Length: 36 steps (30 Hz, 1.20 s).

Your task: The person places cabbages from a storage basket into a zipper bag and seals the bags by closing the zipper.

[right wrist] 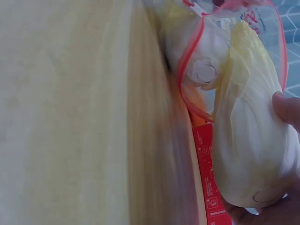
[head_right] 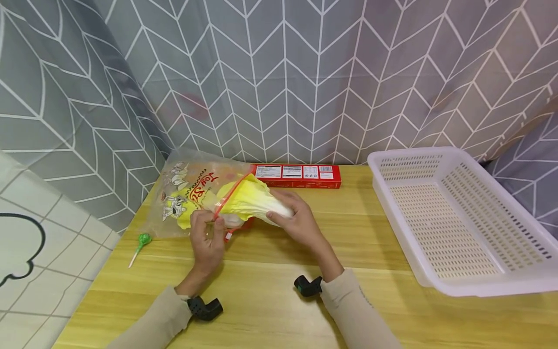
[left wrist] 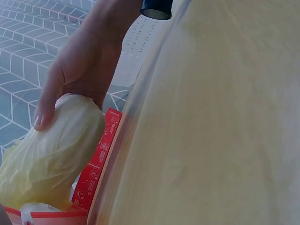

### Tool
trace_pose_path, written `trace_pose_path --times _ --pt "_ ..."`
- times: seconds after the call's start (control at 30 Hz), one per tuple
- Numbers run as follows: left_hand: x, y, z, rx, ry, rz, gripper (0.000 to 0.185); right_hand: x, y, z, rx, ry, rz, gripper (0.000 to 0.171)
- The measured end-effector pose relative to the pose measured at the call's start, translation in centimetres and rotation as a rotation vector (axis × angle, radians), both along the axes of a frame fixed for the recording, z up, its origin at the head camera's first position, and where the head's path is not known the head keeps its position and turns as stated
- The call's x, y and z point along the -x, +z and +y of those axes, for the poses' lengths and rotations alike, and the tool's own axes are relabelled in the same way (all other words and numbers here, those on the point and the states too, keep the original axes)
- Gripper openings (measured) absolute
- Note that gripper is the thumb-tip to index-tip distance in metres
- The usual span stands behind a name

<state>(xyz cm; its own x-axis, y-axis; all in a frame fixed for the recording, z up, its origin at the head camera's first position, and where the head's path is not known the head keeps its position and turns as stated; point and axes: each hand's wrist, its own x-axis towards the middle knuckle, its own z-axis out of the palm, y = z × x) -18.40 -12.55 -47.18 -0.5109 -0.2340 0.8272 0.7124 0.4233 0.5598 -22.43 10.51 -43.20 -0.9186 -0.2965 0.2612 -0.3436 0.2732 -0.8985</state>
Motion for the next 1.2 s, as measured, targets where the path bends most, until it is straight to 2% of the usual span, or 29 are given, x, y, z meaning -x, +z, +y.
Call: trace_pose_path --times 0.1,0.2,0.33,0.43,0.5,0.53,0.6,0.77,0.83,1.03,1.2 --pt "-0.1 -0.1 -0.1 0.012 -0.007 -0.025 0.03 -0.1 -0.1 -0.3 -0.039 0.007 0.088 0.056" --pt "-0.3 -0.2 -0.1 0.025 -0.01 -0.047 0.025 -0.2 -0.1 -0.3 -0.124 0.004 0.205 0.058" --pt "-0.3 -0.3 -0.1 0.028 -0.012 -0.039 0.025 -0.3 0.4 -0.4 -0.284 0.003 0.468 0.057" --pt "-0.3 -0.3 -0.1 0.03 -0.009 -0.02 0.03 -0.3 0.9 -0.6 -0.354 0.004 0.663 0.055" --pt "-0.2 -0.2 -0.1 0.038 -0.005 -0.009 0.033 -0.3 1.1 -0.8 -0.368 -0.006 0.72 0.055" --pt "-0.2 -0.2 -0.1 0.041 -0.01 -0.002 0.033 -0.3 1.2 -0.9 -0.359 -0.014 0.716 0.056" --pt "-0.2 -0.1 -0.1 0.046 -0.022 0.011 0.032 -0.5 1.2 -1.1 -0.301 -0.03 0.634 0.056" --pt "-0.2 -0.1 0.0 0.057 -0.056 0.016 0.032 -0.8 1.1 -1.7 -0.003 -0.048 0.276 0.055" --pt "-0.2 -0.2 0.0 0.06 -0.065 0.012 0.032 -0.9 1.2 -1.9 0.079 -0.05 0.16 0.054" --pt "-0.2 0.0 0.2 0.069 -0.103 0.003 0.025 -0.8 1.4 -2.2 0.182 -0.061 -0.094 0.052" --pt "-0.4 0.0 0.4 0.082 -0.128 -0.019 0.018 0.0 1.5 -2.3 0.208 -0.053 -0.221 0.049"
